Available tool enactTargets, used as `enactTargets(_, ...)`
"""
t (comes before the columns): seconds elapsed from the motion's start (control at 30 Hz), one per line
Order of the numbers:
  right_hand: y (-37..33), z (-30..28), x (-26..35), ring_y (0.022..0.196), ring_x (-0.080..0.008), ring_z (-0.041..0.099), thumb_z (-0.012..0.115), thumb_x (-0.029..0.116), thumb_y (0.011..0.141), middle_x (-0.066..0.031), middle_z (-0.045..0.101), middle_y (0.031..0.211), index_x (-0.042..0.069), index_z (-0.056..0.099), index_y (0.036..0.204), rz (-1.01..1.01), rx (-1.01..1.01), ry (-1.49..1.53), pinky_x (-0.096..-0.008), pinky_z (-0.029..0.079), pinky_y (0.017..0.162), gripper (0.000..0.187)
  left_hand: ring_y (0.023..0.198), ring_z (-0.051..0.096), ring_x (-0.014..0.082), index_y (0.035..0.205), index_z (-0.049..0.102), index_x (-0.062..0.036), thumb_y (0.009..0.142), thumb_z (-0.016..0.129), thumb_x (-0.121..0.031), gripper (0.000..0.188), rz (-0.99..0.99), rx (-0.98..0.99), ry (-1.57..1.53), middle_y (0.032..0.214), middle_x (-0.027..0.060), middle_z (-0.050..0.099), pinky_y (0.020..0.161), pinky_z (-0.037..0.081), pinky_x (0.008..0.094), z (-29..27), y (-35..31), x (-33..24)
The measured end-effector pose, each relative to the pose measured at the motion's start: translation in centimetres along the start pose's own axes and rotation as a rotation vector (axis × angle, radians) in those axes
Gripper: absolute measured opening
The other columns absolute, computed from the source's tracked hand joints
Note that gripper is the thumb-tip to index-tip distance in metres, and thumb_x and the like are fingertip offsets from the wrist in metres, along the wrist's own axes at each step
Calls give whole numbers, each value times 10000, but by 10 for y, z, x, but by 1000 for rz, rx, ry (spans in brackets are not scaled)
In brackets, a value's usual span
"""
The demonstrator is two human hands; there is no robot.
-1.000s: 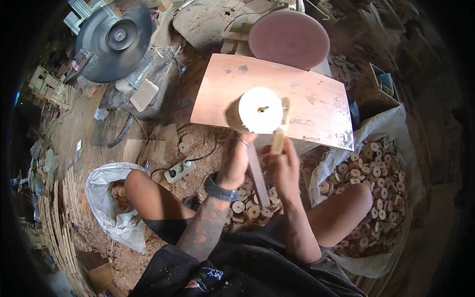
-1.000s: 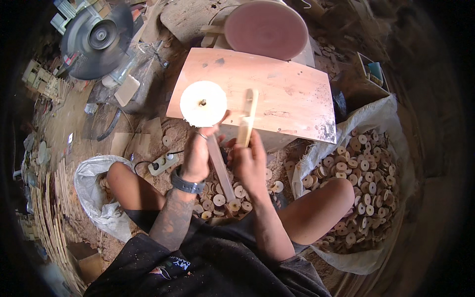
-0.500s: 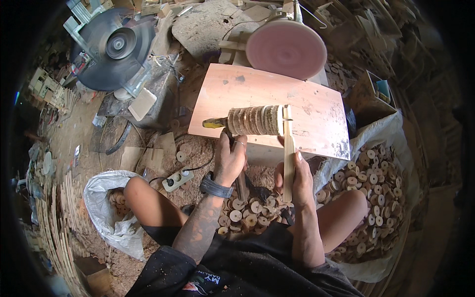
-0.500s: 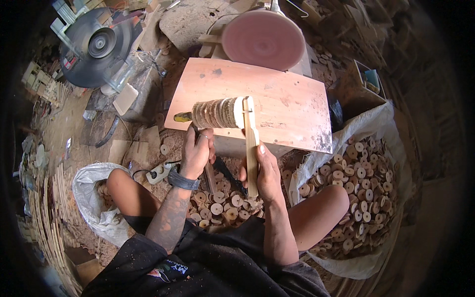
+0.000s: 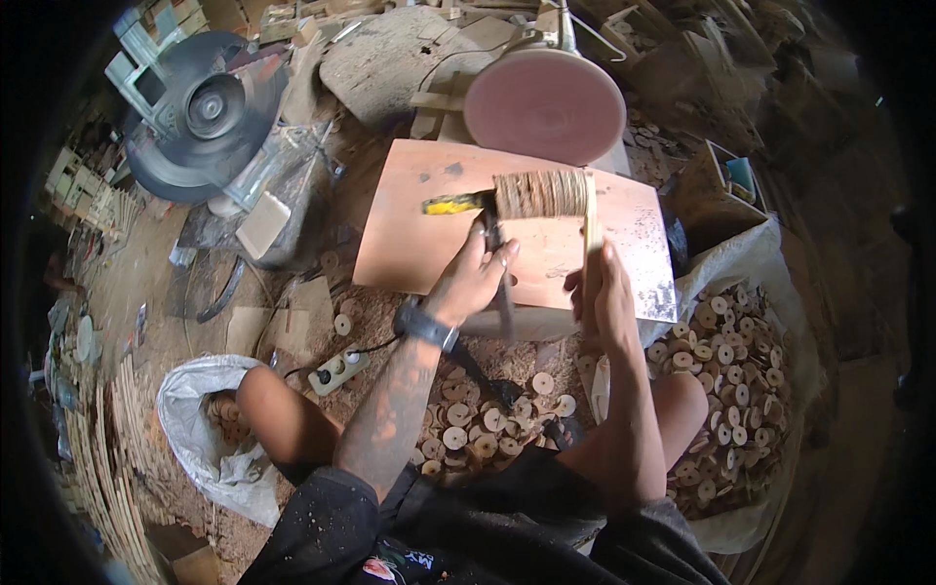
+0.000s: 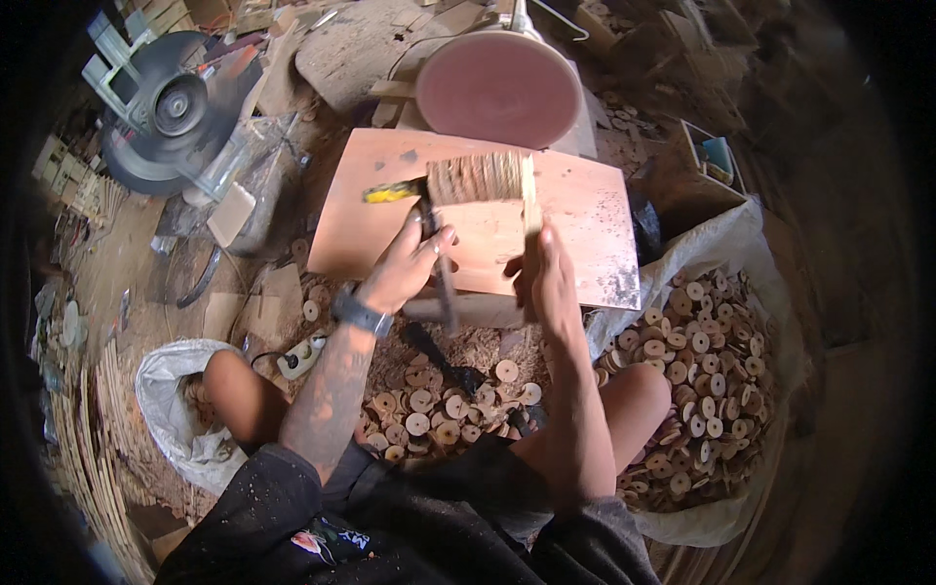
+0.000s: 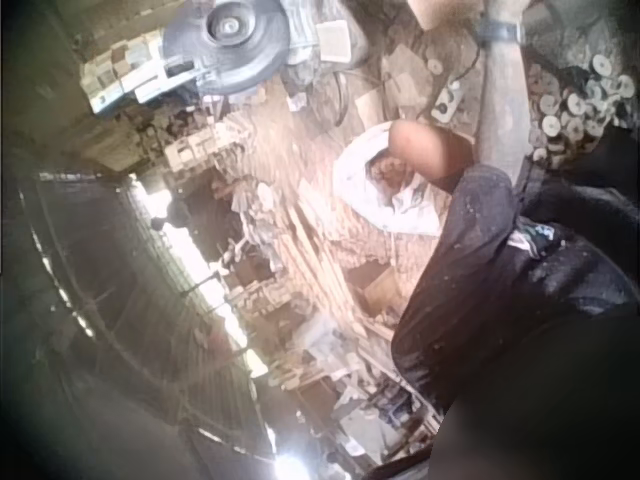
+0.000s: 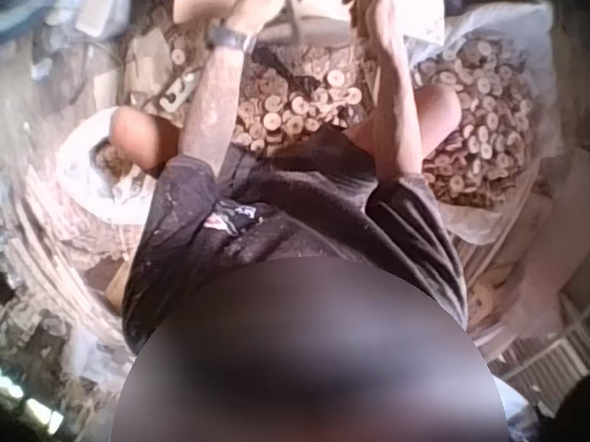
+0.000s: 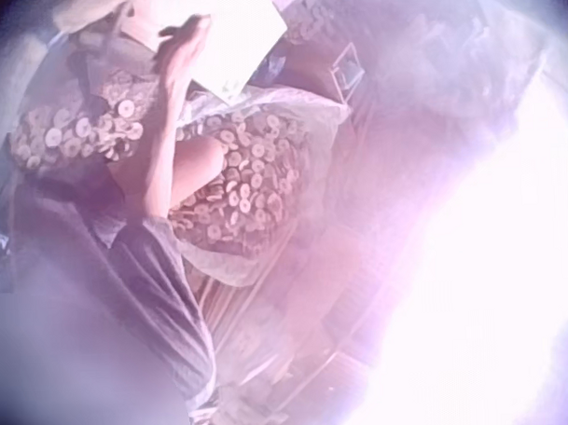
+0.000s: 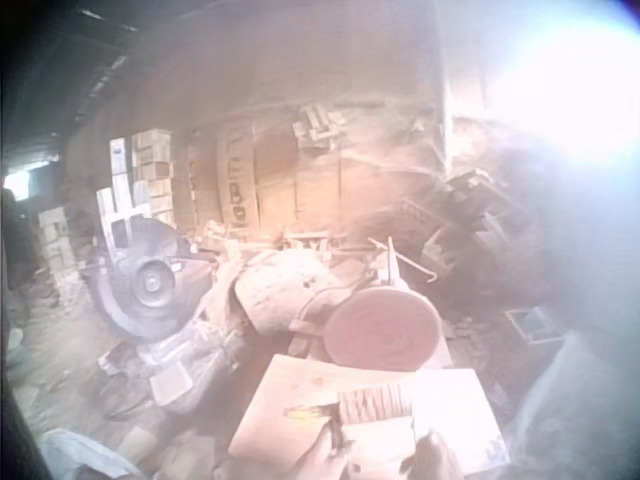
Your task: The person sits on the floor and uses a belt sander to smooth the edges of small wooden discs. They repeatedly pick up discs, press them against the moving belt, and place them into a pile.
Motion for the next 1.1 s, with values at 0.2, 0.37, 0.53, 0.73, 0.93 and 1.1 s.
enactTargets(0.2, 136, -49, -16, 498, -84, 474, 479, 333, 998, -33, 524, 675, 78, 506, 1220, -122, -56, -108, -261, 423, 428, 339, 531, 488, 82, 1128, 408, -117, 1000, 510, -285, 234, -53, -256, -137, 853, 34, 539, 416, 430, 246, 35, 109, 27)
enactTargets(0.37, 191, -83, -28, 604, -306, 610, 602, 269, 880, -157, 617, 654, 27, 554, 895, -331, -328, -603, -428, 481, 618, 247, 491, 511, 96, 1311, 302, -157, 1000, 487, -331, 401, -151, -227, -65, 879, 32, 521, 410, 474, 256, 54, 145, 58)
enactTargets(0.53, 215, -94, -34, 558, -277, 611, 630, 279, 816, -161, 619, 616, 7, 610, 825, -413, -439, -727, -399, 476, 588, 273, 470, 494, 113, 1476, 170, -153, 986, 506, -303, 613, -195, -245, 29, 784, 40, 511, 388, 458, 275, 62, 163, 83)
enactTargets(0.73, 236, -102, -39, 619, -268, 651, 642, 304, 797, -170, 647, 648, -30, 635, 802, -343, -357, -730, -392, 492, 613, 334, 498, 626, 324, 1193, 359, 47, 939, 528, -270, 440, -175, -400, 256, 851, 259, 613, 387, 508, 393, 64, 181, 94)
enactTargets(0.93, 232, -100, -36, 704, -376, 669, 603, 269, 784, -249, 640, 705, -41, 637, 809, -320, -369, -814, -461, 503, 653, 313, 496, 625, 342, 1100, 367, 53, 941, 513, -272, 390, -188, -396, 306, 841, 260, 621, 419, 535, 396, 66, 178, 89)
enactTargets(1.1, 231, -98, -35, 739, -416, 660, 587, 246, 768, -264, 646, 756, -27, 649, 872, -264, -361, -900, -473, 504, 667, 299, 525, 647, 350, 1124, 352, 68, 946, 499, -268, 407, -215, -383, 326, 865, 269, 633, 421, 544, 402, 70, 176, 83)
Point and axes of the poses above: each hand's wrist, its own y-axis towards the middle knuckle, its own z-axis out of the palm, x = y × z, the point moved 7 cm from there along y, towards the middle knuckle
